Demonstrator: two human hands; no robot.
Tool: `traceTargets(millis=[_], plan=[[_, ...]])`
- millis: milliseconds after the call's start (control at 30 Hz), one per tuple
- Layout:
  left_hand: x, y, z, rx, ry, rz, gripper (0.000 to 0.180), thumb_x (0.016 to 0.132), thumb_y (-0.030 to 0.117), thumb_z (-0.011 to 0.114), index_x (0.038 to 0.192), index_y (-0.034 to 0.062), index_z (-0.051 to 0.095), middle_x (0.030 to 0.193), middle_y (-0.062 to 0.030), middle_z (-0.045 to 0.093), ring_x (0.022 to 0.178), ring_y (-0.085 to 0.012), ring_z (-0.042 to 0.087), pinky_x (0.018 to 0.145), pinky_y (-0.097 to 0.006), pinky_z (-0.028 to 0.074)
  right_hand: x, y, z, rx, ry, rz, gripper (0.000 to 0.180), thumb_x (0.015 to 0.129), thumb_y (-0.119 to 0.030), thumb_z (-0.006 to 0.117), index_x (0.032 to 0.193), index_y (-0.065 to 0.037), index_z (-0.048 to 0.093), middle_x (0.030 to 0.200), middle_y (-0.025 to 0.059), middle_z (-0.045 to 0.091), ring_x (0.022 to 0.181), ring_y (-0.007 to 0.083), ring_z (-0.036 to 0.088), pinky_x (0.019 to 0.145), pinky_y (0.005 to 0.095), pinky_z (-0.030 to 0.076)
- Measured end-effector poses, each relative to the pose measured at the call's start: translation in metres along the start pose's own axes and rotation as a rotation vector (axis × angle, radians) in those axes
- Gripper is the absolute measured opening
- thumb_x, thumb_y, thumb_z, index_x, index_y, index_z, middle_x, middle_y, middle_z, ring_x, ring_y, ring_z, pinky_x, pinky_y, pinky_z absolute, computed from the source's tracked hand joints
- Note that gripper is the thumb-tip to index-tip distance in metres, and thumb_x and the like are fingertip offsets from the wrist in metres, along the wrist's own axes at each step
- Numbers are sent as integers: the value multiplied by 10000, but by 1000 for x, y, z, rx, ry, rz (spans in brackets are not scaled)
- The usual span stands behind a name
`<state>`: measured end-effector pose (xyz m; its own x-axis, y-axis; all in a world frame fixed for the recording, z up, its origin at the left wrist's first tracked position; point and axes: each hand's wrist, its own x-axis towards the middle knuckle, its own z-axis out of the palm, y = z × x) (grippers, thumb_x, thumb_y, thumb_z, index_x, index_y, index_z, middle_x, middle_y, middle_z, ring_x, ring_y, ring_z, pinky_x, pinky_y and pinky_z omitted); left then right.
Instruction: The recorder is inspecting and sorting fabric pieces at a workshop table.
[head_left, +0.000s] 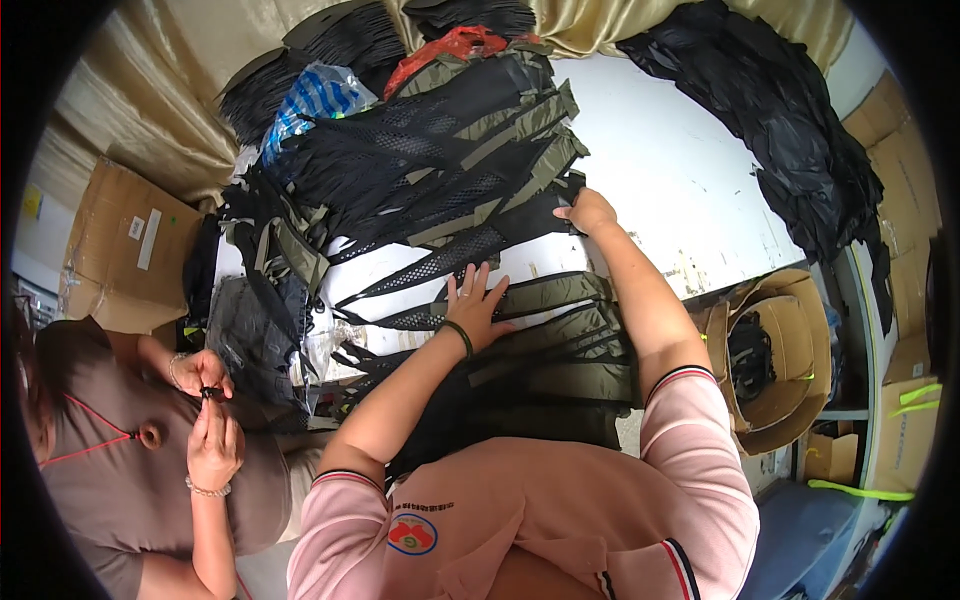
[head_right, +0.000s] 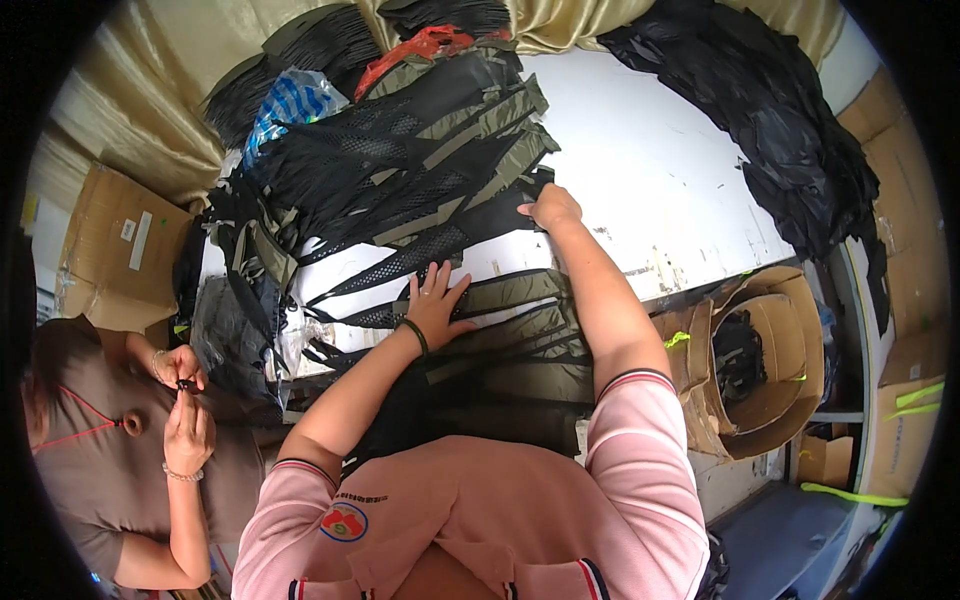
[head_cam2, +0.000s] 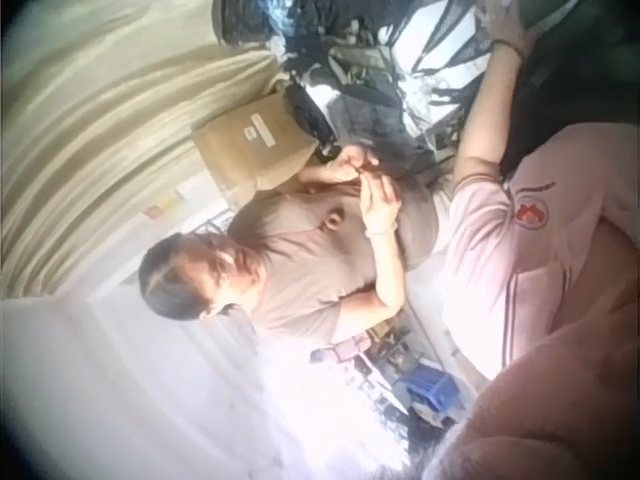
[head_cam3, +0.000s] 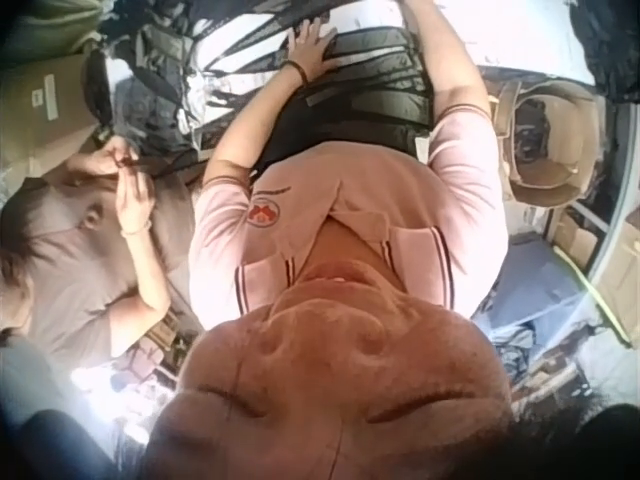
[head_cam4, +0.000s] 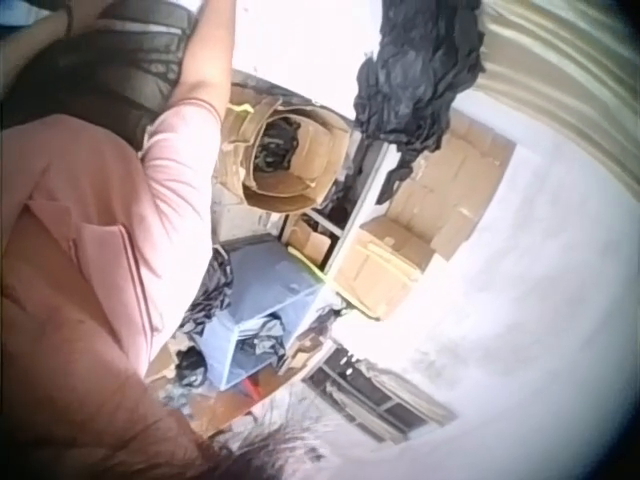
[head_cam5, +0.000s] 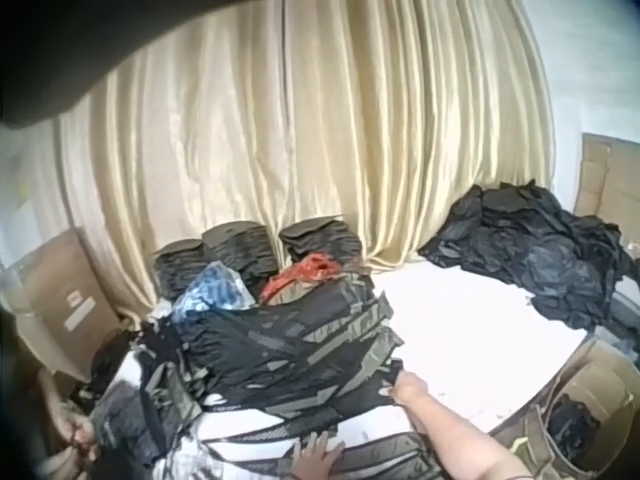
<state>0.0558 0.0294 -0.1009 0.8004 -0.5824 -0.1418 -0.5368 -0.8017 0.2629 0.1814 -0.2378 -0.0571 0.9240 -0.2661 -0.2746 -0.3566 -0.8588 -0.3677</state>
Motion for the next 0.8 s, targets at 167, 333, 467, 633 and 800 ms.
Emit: traceTargets(millis=[167, 333, 467, 633, 800], plan=[[-10, 4, 8, -83, 133, -13, 763, 797, 478, 667, 1412, 148, 361, 1491, -239, 213, 1400, -414, 139, 1096, -598, 110, -4, 0, -1, 51, 97, -67, 405, 733, -397, 764, 846, -34, 622, 918, 127, 663, 908, 321, 629, 799, 388, 493], [15, 15, -42, -342, 540, 119, 666, 784, 292, 690, 1345, 75, 405, 1438, -241, 295, 1359, -431, 225, 1102, -546, 177, -53, -11, -12, 411, 151, -249, 386, 727, -282, 789, 712, -61, 472, 665, 54, 575, 629, 205, 580, 607, 351, 479], [43, 24, -66, -367, 671, 179, 550, 758, 129, 662, 1265, 65, 459, 1314, -196, 452, 1253, -357, 408, 1053, -485, 302, -99, -30, -5, 1116, -95, -281, 348, 784, -186, 772, 726, -108, 438, 607, -40, 480, 521, 57, 466, 457, 187, 404], [45, 27, -67, -912, 429, 138, 191, 865, 134, 561, 1011, 12, 573, 856, -98, 604, 794, -201, 569, 729, -316, 441, -145, -25, -14, 760, 353, -639, 317, 757, -147, 774, 942, -61, 532, 849, 23, 576, 777, 122, 559, 662, 253, 461], [34, 30, -70, -1097, 171, 114, 185, 927, 212, 589, 904, 29, 605, 706, 65, 505, 655, -31, 422, 581, -218, 372, -175, -28, -23, 172, 583, -896, 360, 739, -83, 720, 1057, -49, 553, 969, 129, 591, 907, 336, 567, 754, 370, 475]])
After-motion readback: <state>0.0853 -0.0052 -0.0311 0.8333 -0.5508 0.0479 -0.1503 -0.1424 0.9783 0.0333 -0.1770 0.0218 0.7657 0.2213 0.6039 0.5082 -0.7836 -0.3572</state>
